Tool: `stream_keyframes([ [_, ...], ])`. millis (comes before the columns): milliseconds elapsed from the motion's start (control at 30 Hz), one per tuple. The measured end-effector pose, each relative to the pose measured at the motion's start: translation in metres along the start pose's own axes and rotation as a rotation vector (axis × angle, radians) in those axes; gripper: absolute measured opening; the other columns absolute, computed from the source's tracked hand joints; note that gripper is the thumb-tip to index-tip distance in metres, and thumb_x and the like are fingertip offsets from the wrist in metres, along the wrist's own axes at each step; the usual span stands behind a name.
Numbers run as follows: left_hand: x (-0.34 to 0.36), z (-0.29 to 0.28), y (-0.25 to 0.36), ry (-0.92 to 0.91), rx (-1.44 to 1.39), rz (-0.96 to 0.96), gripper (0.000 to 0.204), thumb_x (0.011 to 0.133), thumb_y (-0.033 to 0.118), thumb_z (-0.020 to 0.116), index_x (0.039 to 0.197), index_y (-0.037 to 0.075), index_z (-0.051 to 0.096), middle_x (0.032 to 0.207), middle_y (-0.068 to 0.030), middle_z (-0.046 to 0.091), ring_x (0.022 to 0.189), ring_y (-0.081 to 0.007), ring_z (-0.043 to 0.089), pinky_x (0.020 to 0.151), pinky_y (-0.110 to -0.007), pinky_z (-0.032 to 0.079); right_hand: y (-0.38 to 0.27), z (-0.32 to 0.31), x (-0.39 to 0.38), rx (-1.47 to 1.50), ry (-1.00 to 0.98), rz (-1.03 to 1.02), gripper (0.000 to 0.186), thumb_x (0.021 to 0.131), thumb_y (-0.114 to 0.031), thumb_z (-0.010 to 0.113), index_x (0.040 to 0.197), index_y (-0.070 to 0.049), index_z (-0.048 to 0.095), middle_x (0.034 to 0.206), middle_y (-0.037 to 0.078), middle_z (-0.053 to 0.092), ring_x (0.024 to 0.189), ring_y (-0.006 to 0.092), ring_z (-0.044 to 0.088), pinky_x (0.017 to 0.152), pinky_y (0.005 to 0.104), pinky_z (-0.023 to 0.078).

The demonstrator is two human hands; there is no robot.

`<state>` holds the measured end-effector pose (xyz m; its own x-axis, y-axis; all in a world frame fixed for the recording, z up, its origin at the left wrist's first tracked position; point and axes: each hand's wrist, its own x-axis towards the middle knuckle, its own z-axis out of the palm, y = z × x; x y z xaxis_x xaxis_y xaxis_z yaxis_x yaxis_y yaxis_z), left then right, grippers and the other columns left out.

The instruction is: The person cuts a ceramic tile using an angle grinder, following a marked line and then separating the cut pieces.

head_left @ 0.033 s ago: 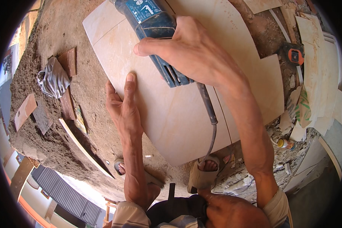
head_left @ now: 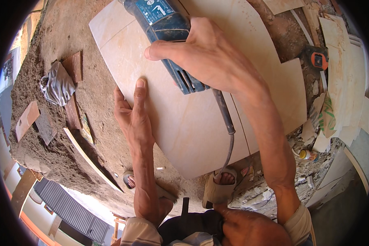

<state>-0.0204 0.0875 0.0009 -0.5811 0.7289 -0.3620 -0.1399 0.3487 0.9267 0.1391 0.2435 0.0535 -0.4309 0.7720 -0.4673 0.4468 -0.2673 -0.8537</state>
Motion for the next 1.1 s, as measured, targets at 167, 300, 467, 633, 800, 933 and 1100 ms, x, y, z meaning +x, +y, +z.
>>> stream_keyframes([
  [167,0.001,0.001,-0.002,0.007,-0.009,0.023,0.056,0.111,0.025,0.078,0.153,-0.006,0.058,0.138,-0.0184,0.074,0.120,-0.0189,0.073,0.104,-0.034,0.059,0.005,0.001,0.000,0.002,-0.007,0.001,0.040,0.083,-0.036,0.077,0.062,-0.005,0.063,0.058,0.012,0.062,0.051,0.0239,0.059,0.056,0.0441,0.051],
  [300,0.001,0.006,-0.001,0.039,-0.009,0.037,0.049,0.111,0.024,0.078,0.148,-0.004,0.061,0.130,-0.0192,0.077,0.111,-0.0185,0.075,0.097,-0.034,0.061,0.007,0.001,-0.005,0.005,0.005,-0.041,0.040,0.084,-0.035,0.077,0.062,-0.005,0.063,0.057,0.012,0.061,0.049,0.0236,0.059,0.055,0.0441,0.051],
  [467,0.001,0.003,-0.002,0.017,0.000,0.036,0.054,0.111,0.025,0.078,0.151,-0.005,0.059,0.133,-0.0192,0.077,0.114,-0.0193,0.076,0.100,-0.034,0.061,0.009,0.001,-0.008,-0.007,0.000,-0.035,0.042,0.084,-0.036,0.077,0.061,-0.004,0.062,0.056,0.013,0.060,0.049,0.0242,0.059,0.055,0.0442,0.051],
  [633,0.002,-0.001,-0.003,0.006,0.042,0.026,0.063,0.110,0.026,0.079,0.156,-0.009,0.054,0.138,-0.0209,0.075,0.119,-0.0220,0.077,0.104,-0.035,0.062,0.008,0.001,-0.011,-0.007,0.007,-0.040,0.044,0.085,-0.037,0.077,0.061,-0.003,0.061,0.056,0.013,0.061,0.049,0.0242,0.058,0.055,0.0447,0.052],
  [800,0.001,0.001,-0.001,0.010,0.023,0.014,0.066,0.109,0.027,0.079,0.156,-0.011,0.053,0.137,-0.0217,0.075,0.118,-0.0225,0.077,0.104,-0.035,0.062,0.009,0.000,-0.013,-0.006,-0.001,-0.036,0.044,0.085,-0.036,0.077,0.061,-0.003,0.061,0.056,0.013,0.060,0.049,0.0241,0.058,0.055,0.0442,0.052],
  [933,0.000,0.001,0.001,0.010,0.025,0.012,0.069,0.109,0.029,0.080,0.157,-0.012,0.052,0.137,-0.0219,0.075,0.119,-0.0228,0.077,0.104,-0.035,0.062,0.010,0.001,-0.014,-0.002,0.001,-0.032,0.043,0.085,-0.035,0.077,0.061,-0.003,0.061,0.056,0.013,0.060,0.049,0.0238,0.058,0.054,0.0435,0.052],
  [1100,-0.001,0.004,0.001,0.020,0.031,0.019,0.070,0.109,0.029,0.080,0.158,-0.012,0.052,0.137,-0.0221,0.075,0.119,-0.0229,0.077,0.105,-0.035,0.062,0.011,0.000,-0.017,-0.017,0.003,-0.021,0.043,0.085,-0.035,0.076,0.062,-0.002,0.061,0.057,0.013,0.061,0.049,0.0239,0.059,0.055,0.0441,0.052],
])
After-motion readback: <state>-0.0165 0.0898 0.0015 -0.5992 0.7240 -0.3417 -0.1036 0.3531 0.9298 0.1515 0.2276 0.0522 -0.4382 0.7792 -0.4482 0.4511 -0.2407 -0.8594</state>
